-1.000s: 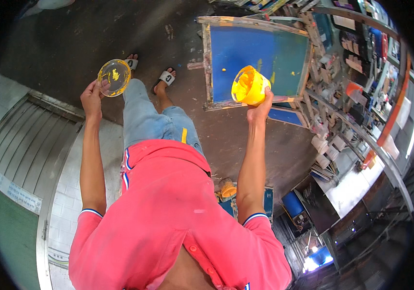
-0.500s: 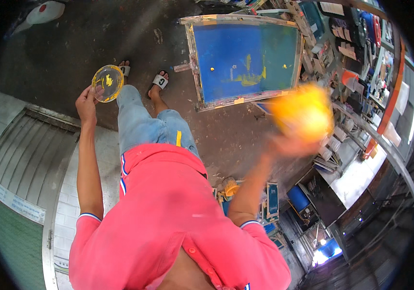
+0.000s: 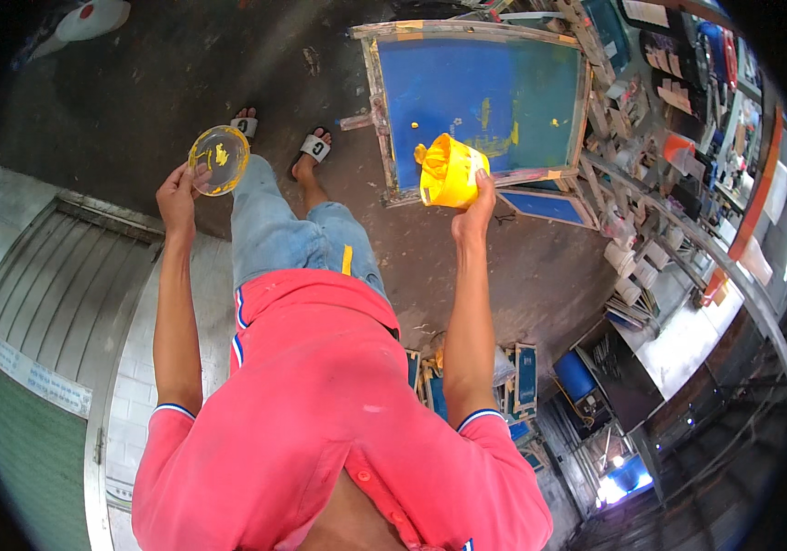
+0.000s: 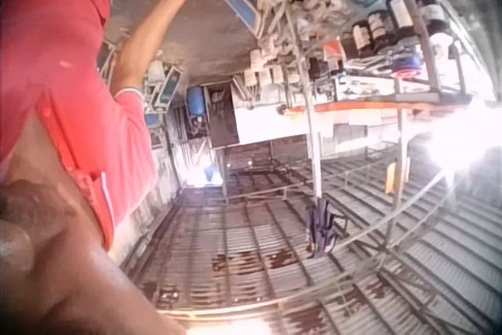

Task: The person pours yellow ink onto a screen printing frame and spreads it with a squeegee. They carry the frame to a conveyor belt machine, place it on the machine, and operate the controls to start the printing process.

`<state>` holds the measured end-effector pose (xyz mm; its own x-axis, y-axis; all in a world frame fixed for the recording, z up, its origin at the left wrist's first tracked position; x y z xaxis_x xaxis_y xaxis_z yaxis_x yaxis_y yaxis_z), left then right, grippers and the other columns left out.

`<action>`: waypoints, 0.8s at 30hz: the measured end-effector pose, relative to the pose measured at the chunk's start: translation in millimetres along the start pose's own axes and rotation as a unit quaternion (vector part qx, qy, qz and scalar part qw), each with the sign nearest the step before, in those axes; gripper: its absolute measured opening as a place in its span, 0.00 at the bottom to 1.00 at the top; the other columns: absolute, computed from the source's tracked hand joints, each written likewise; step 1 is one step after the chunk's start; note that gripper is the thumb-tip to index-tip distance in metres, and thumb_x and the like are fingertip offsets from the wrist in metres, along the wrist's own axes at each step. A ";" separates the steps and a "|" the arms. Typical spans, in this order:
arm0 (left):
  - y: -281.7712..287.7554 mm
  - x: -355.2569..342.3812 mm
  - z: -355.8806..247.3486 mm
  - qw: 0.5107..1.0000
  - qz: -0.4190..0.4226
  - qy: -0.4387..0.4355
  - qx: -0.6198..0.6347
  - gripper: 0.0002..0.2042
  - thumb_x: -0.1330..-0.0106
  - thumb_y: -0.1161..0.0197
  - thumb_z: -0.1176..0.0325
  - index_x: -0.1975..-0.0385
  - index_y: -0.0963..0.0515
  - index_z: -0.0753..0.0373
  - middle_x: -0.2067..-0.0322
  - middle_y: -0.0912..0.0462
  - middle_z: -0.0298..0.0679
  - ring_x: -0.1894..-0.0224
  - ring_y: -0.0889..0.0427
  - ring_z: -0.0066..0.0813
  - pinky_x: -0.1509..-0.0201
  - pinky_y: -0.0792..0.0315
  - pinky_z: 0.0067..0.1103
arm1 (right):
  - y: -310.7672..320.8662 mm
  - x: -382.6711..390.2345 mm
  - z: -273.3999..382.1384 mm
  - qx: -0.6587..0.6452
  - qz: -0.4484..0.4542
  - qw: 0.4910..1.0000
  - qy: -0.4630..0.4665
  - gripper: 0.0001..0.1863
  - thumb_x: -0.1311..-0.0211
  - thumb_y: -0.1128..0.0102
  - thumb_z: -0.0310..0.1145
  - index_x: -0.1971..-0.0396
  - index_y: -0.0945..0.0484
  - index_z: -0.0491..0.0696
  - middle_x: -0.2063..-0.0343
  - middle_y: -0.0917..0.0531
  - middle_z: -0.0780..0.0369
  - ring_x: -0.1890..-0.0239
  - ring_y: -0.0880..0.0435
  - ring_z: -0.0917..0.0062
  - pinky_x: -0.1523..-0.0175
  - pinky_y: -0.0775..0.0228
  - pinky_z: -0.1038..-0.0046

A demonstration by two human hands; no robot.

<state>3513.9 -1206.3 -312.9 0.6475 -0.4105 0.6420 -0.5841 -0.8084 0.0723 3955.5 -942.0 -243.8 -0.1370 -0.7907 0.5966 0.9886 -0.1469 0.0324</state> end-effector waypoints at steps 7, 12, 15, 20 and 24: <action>-10.7 -2.1 4.4 1.000 0.015 -0.005 0.013 0.13 0.30 0.48 0.72 0.52 0.25 0.74 0.62 0.16 0.46 0.63 0.16 0.27 0.58 0.22 0.20 | 2.1 -2.3 -15.4 0.028 -0.034 0.989 0.139 0.24 0.39 0.45 0.38 0.46 0.33 0.41 0.52 0.26 0.59 0.51 0.27 0.75 0.45 0.35 0.73; 2.0 7.1 9.5 0.999 -0.002 0.013 -0.045 0.13 0.31 0.48 0.73 0.53 0.24 0.74 0.62 0.16 0.45 0.62 0.16 0.27 0.58 0.22 0.20 | -19.0 -6.5 -22.0 0.095 -0.050 0.972 0.207 0.20 0.38 0.45 0.32 0.49 0.32 0.38 0.53 0.25 0.58 0.52 0.27 0.74 0.45 0.36 0.72; 11.6 6.0 14.8 0.998 -0.012 0.015 -0.063 0.13 0.31 0.48 0.73 0.53 0.24 0.74 0.62 0.16 0.44 0.62 0.16 0.27 0.59 0.23 0.20 | -26.7 -13.8 -15.7 0.201 -0.012 0.963 0.179 0.21 0.37 0.46 0.32 0.48 0.32 0.38 0.52 0.25 0.57 0.51 0.27 0.74 0.44 0.37 0.72; 16.8 8.3 16.3 0.999 -0.011 0.006 -0.053 0.13 0.31 0.47 0.71 0.53 0.23 0.73 0.62 0.16 0.44 0.62 0.16 0.27 0.58 0.23 0.20 | -5.5 -6.3 -17.1 0.088 -0.031 0.980 0.173 0.21 0.38 0.48 0.35 0.49 0.33 0.39 0.55 0.24 0.57 0.51 0.26 0.72 0.44 0.36 0.70; 2.5 1.7 6.7 0.999 -0.003 -0.008 -0.041 0.13 0.30 0.48 0.71 0.53 0.23 0.74 0.62 0.16 0.43 0.62 0.16 0.28 0.57 0.22 0.21 | -12.8 -0.5 6.3 0.112 -0.011 0.977 0.182 0.21 0.38 0.52 0.37 0.49 0.34 0.42 0.55 0.24 0.56 0.50 0.24 0.69 0.44 0.32 0.66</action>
<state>3516.8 -1211.8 -316.8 0.6586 -0.4129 0.6291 -0.6176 -0.7742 0.1384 3943.3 -936.0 -239.5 -0.1317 -0.9536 0.2706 0.9683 -0.0653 0.2410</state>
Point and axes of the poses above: each hand's wrist, its own x-axis away from the middle knuckle, its own y-axis out of the back of the hand, z = x × y, the point moved 5 cm from there along -x, towards the middle knuckle
